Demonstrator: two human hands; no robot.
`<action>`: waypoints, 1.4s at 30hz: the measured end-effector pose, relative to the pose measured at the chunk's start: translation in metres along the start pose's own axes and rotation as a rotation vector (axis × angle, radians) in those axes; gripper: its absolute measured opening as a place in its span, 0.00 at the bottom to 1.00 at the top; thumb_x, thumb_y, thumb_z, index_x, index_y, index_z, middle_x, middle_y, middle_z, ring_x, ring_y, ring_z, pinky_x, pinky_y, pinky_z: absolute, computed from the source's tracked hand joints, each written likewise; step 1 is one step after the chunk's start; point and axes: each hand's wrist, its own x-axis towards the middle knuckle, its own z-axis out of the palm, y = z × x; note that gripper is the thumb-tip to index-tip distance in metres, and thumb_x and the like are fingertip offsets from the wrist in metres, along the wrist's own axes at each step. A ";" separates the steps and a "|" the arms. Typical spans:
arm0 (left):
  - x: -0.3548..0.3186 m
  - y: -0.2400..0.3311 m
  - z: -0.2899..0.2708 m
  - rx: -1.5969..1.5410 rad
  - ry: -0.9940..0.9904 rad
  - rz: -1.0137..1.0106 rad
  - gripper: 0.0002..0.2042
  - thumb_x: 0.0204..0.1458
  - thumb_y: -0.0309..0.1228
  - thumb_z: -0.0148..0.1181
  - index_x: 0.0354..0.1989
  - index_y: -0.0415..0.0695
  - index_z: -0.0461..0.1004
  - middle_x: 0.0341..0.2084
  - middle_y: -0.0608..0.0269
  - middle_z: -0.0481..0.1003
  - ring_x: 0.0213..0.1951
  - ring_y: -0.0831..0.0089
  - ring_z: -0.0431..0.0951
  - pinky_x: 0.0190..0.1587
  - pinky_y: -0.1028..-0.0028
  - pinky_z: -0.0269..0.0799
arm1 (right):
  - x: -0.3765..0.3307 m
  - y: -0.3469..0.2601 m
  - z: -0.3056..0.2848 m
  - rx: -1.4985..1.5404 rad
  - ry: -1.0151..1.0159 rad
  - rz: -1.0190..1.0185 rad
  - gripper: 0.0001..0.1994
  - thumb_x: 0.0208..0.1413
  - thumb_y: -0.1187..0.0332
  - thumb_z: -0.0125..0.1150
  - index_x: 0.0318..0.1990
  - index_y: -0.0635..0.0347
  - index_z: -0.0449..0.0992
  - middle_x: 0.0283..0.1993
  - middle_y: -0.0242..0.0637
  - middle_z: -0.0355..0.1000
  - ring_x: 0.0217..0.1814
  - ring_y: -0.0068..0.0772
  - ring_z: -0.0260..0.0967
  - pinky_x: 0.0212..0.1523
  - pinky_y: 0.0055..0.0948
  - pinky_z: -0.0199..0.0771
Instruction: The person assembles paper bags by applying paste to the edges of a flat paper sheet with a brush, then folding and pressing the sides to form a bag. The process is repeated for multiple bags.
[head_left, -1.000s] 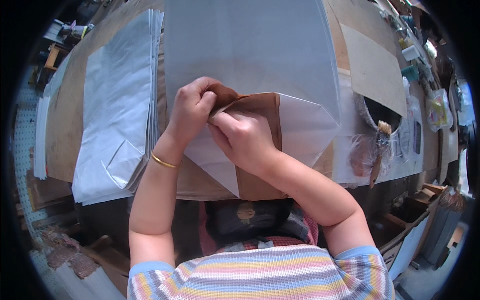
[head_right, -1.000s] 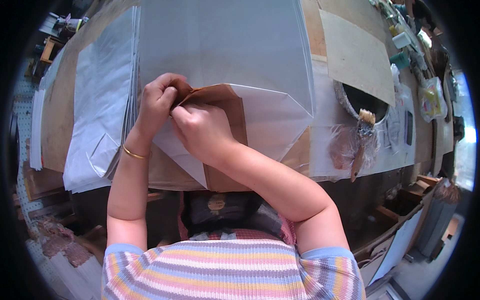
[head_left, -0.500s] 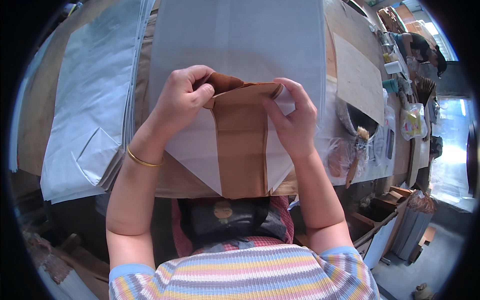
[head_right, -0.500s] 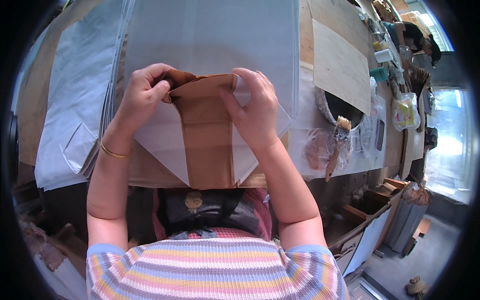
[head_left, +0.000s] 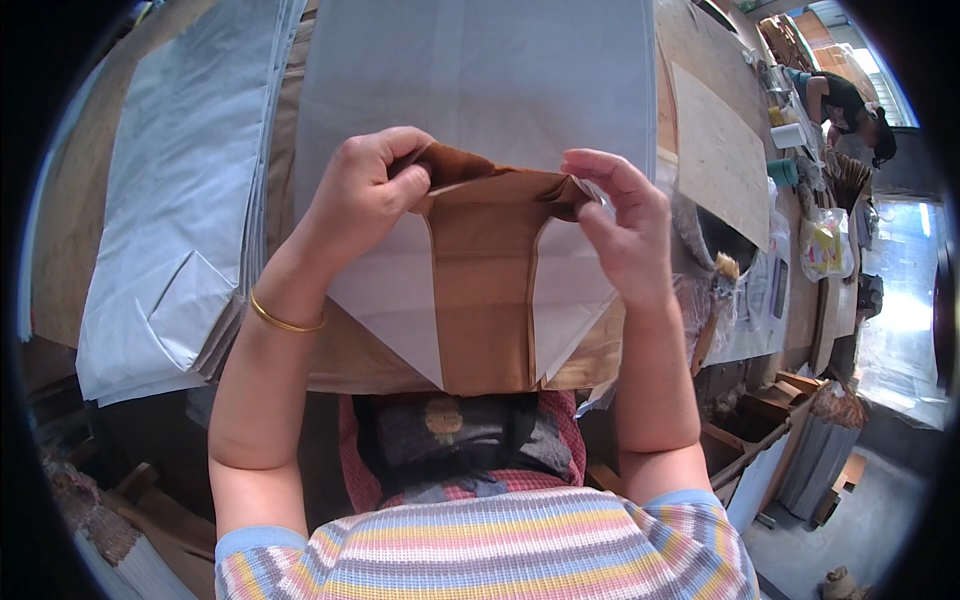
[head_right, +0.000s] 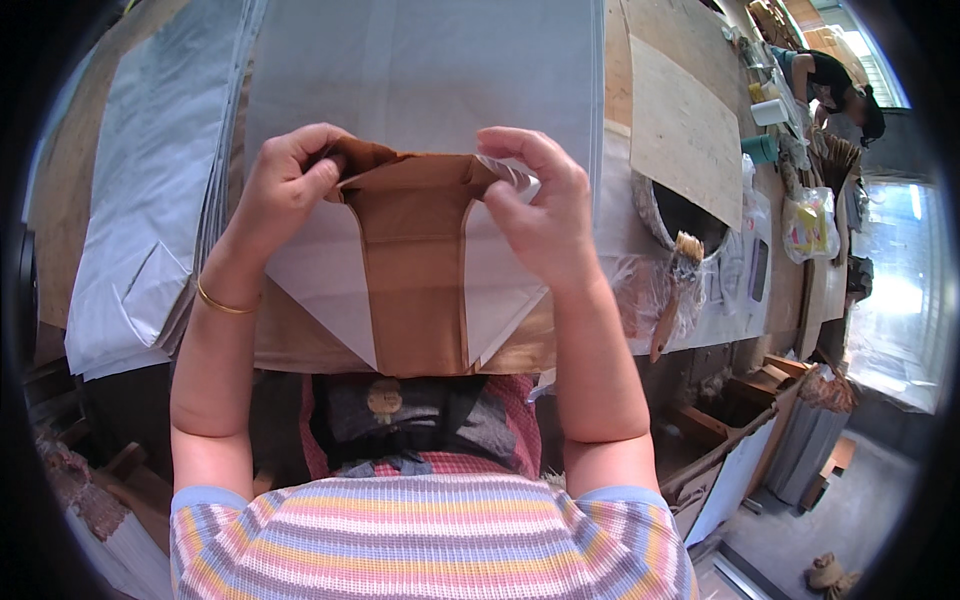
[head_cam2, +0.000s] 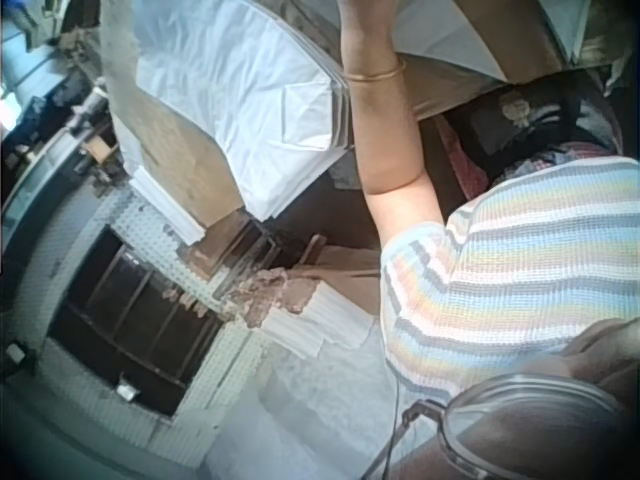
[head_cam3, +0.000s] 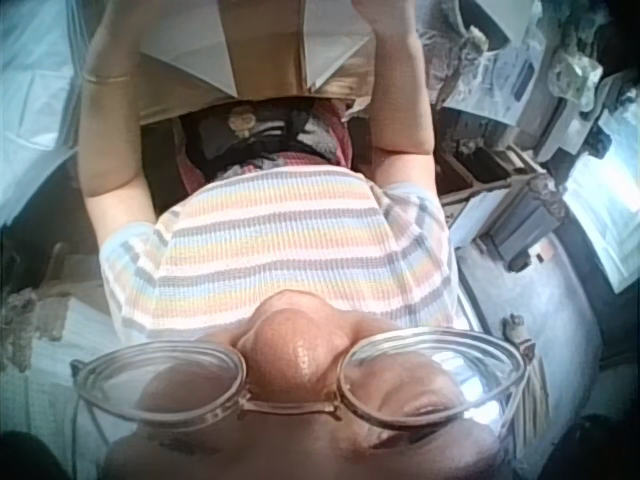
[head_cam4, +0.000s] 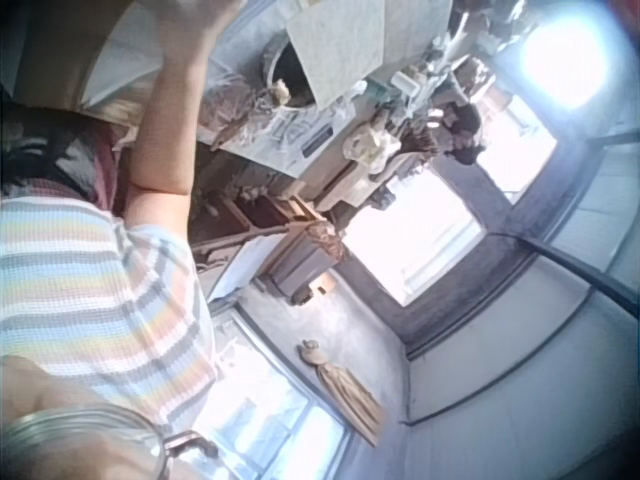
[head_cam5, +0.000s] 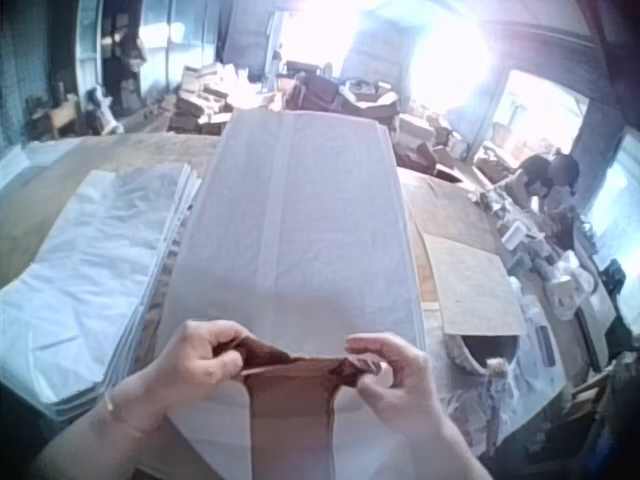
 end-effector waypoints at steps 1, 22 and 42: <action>0.001 0.001 0.000 0.003 -0.022 -0.018 0.06 0.51 0.19 0.51 0.33 0.32 0.75 0.21 0.70 0.71 0.25 0.86 0.67 0.27 0.82 0.65 | 0.005 -0.001 -0.010 -0.084 -0.084 0.006 0.13 0.54 0.79 0.53 0.47 0.64 0.76 0.37 0.43 0.77 0.43 0.32 0.76 0.47 0.27 0.74; 0.020 0.018 0.010 0.394 -0.140 0.269 0.05 0.54 0.23 0.61 0.30 0.33 0.76 0.18 0.61 0.72 0.19 0.78 0.70 0.21 0.75 0.66 | 0.022 -0.030 0.036 -0.738 -0.131 -0.714 0.05 0.42 0.70 0.64 0.27 0.60 0.76 0.41 0.32 0.72 0.47 0.35 0.70 0.47 0.34 0.68; 0.056 -0.017 0.020 0.835 0.067 0.035 0.11 0.52 0.37 0.63 0.29 0.39 0.78 0.27 0.50 0.77 0.35 0.52 0.76 0.38 0.61 0.70 | -0.041 -0.035 0.022 -0.954 -0.795 -0.492 0.20 0.47 0.61 0.62 0.46 0.64 0.76 0.43 0.41 0.70 0.49 0.38 0.66 0.46 0.34 0.71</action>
